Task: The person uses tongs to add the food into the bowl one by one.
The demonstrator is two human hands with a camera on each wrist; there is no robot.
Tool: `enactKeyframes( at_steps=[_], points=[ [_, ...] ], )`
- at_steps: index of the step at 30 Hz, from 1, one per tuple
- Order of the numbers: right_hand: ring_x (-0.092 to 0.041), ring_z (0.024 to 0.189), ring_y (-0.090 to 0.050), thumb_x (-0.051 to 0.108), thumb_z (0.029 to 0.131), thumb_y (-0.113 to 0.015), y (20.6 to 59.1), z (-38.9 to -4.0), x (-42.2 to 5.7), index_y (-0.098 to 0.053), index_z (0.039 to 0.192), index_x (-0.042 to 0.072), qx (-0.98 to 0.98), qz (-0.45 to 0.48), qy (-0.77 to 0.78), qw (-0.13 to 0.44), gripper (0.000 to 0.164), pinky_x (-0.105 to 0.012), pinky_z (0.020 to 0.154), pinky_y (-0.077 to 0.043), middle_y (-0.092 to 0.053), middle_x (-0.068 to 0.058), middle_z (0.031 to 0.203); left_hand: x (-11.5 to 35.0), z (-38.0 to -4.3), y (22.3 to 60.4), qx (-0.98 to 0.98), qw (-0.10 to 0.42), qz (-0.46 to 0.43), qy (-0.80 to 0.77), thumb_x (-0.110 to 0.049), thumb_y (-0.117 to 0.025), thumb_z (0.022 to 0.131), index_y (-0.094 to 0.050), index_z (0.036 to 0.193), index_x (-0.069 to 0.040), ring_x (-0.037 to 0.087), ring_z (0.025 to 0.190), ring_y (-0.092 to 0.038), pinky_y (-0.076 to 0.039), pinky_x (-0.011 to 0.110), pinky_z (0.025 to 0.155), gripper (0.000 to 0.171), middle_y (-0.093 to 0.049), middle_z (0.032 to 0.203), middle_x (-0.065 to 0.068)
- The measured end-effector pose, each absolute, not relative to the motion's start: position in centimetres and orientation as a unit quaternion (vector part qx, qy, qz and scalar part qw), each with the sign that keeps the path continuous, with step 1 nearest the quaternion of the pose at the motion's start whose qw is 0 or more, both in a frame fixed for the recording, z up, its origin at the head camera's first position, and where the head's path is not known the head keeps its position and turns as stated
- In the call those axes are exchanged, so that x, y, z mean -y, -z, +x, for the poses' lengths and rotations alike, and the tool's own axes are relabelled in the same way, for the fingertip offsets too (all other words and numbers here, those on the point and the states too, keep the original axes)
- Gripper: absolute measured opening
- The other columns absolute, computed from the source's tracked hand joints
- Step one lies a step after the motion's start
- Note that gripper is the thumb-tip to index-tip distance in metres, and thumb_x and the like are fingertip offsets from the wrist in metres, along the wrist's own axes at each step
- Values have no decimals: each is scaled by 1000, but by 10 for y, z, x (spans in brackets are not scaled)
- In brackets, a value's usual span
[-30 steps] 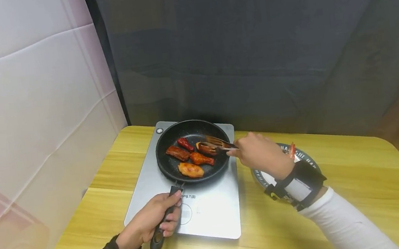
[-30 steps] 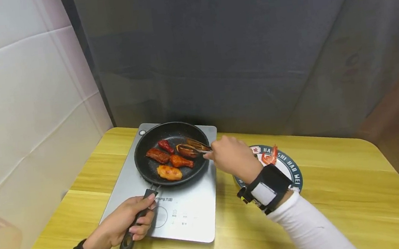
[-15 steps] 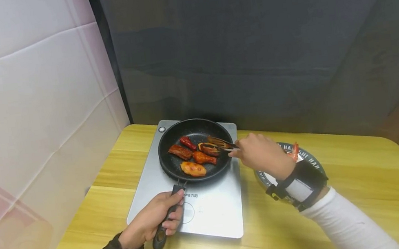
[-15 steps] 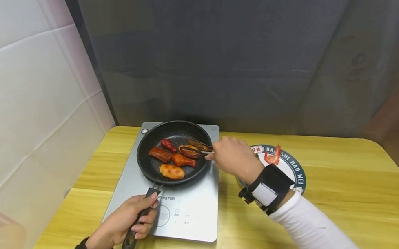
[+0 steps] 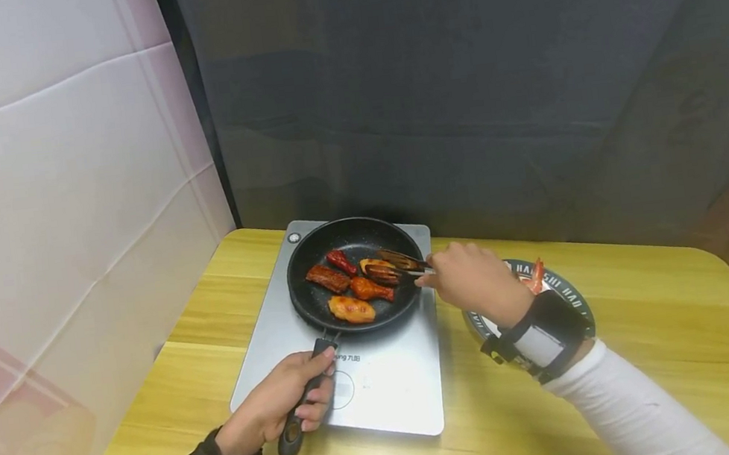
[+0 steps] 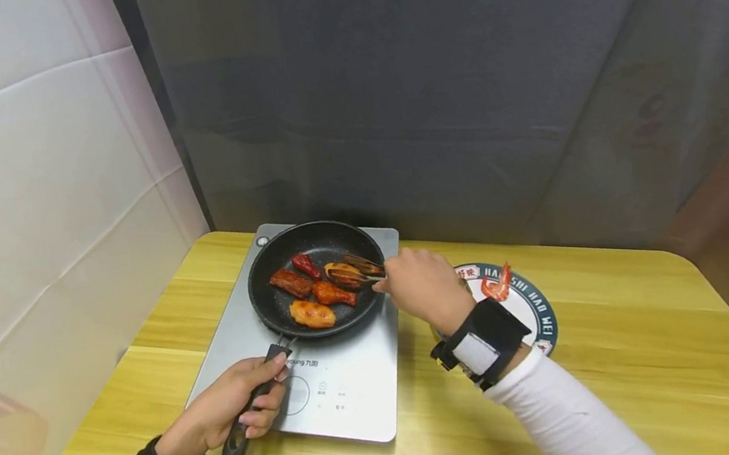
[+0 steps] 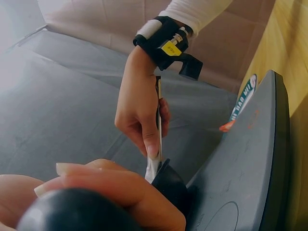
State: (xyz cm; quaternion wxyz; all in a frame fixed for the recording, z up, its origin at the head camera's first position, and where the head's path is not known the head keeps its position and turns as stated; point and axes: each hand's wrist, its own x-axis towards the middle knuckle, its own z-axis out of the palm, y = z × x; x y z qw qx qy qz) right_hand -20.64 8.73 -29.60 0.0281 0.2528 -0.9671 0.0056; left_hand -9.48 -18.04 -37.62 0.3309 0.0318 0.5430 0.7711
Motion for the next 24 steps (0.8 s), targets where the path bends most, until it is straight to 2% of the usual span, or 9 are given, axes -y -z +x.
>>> enactKeyframes(
  at_steps=[6, 10, 13, 19, 22, 24],
  points=[
    [-22, 54, -52, 41, 89, -67, 287, -204, -92, -67, 91, 8, 967, 250, -24, 37, 33, -36, 43, -43, -50, -3, 62, 180, -95, 377, -539, 334, 28, -773, -29, -37, 105, -36, 89, -6, 2, 39, -30, -31, 17, 35, 29, -29, 58, -6],
    [-23, 53, -52, 42, 90, -65, 275, -201, -103, -67, 109, 6, 965, 256, -40, 49, 41, -34, 42, -40, -54, -4, 64, 180, -95, 377, -540, 331, 29, -773, -29, -38, 105, -36, 88, -6, 2, 39, -30, -31, 17, 35, 29, -29, 59, -6],
    [-22, 52, -49, 40, 92, -63, 270, -198, -119, -63, 118, 0, 960, 268, -58, 60, 48, -35, 44, -40, -54, -4, 61, 181, -95, 377, -542, 329, 30, -773, -30, -38, 105, -36, 88, -6, 2, 39, -30, -31, 17, 35, 29, -29, 59, -6],
    [-23, 57, -50, 33, 94, -62, 279, -194, -164, -61, 114, -5, 960, 242, -101, 93, 43, -45, 58, -47, -50, -1, 58, 181, -94, 376, -544, 329, 32, -771, -30, -38, 105, -36, 89, -5, 2, 39, -29, -31, 17, 35, 29, -29, 59, -6],
    [-23, 56, -49, 33, 94, -62, 288, -193, -184, -61, 115, -3, 965, 214, -119, 98, 42, -42, 58, -44, -48, 0, 55, 181, -94, 376, -544, 330, 32, -771, -30, -38, 105, -35, 89, -5, 2, 40, -29, -31, 17, 35, 29, -29, 59, -6],
    [-23, 58, -49, 37, 95, -59, 293, -191, -196, -60, 118, -3, 970, 191, -128, 84, 46, -39, 58, -41, -48, 1, 55, 181, -94, 376, -544, 329, 31, -771, -30, -38, 105, -35, 89, -5, 2, 40, -29, -31, 17, 35, 30, -29, 59, -6]
  ],
)
